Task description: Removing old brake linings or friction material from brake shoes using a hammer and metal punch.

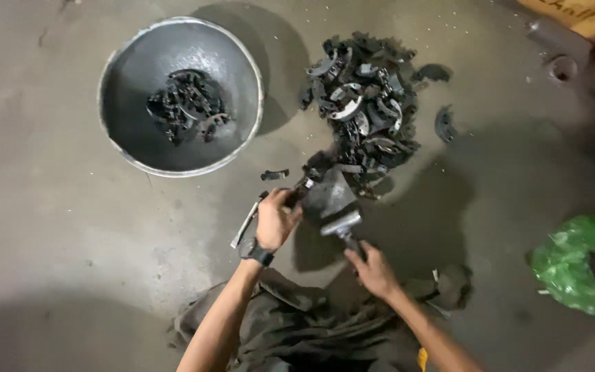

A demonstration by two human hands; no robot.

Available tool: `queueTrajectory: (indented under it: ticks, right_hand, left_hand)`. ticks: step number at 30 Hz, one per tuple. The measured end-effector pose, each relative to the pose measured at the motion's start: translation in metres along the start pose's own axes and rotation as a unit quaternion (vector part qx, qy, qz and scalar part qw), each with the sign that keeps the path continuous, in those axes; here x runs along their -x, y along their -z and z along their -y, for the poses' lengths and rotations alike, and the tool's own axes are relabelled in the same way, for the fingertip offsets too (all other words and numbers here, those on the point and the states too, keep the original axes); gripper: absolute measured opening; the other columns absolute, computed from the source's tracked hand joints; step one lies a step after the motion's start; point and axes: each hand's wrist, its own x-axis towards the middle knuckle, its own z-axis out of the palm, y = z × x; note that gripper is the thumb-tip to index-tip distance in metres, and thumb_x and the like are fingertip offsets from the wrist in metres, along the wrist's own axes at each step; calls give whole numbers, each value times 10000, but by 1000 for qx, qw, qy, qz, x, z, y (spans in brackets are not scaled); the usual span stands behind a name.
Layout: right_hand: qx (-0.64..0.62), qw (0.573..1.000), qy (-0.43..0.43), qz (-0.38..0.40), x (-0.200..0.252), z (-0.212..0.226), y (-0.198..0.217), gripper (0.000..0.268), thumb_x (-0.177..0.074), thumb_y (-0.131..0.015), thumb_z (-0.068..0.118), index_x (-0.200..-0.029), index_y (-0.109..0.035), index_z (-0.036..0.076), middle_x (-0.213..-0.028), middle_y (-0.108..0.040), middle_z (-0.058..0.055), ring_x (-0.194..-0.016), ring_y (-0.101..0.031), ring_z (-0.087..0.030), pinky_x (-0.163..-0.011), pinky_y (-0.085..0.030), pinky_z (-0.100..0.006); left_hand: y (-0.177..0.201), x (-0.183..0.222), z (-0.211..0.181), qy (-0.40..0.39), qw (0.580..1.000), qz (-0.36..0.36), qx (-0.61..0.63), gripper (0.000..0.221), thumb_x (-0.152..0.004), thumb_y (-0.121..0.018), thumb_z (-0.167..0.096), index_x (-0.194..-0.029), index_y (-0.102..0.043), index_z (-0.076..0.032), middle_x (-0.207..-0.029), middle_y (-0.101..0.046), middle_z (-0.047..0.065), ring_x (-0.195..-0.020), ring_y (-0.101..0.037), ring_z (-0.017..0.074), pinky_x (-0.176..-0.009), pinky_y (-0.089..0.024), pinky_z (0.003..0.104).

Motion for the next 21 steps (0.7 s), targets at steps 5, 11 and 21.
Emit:
queueTrajectory:
  ticks: [5,11,21]
  right_hand:
    - [8,988,88,-123,15,39,35,440,-1015,-606,416,-941,-621,-18,-619,-608,-45,-461,-595,-135,-438,-495,-349]
    - [77,982,98,-139,23,133,58,377,-1006,-609,381,-920,-605,14,-600,-631,-52,-474,-640,-170,-450,-510,-351]
    - [280,838,411,-224,-9,149,35,328,-1023,-671,244,-1117,-589,-59,-702,-672,-204,-588,-666,-359,-535,-517,-440]
  left_hand:
    - [-32,9,23,-176,959,-28,-219,408,-830,-681,-34,-1238,-658,-27,-1215,-623,186,-1072,-574,394,-941,-479,465]
    - [-38,-1,19,-139,968,-77,-193,404,-860,-720,-137,-1225,-630,12,-1142,-587,223,-1016,-552,426,-899,-473,493]
    - [-45,-4,28,-88,979,-80,-167,288,-836,-766,-171,-1025,-641,7,-1081,-594,251,-979,-571,459,-848,-489,516]
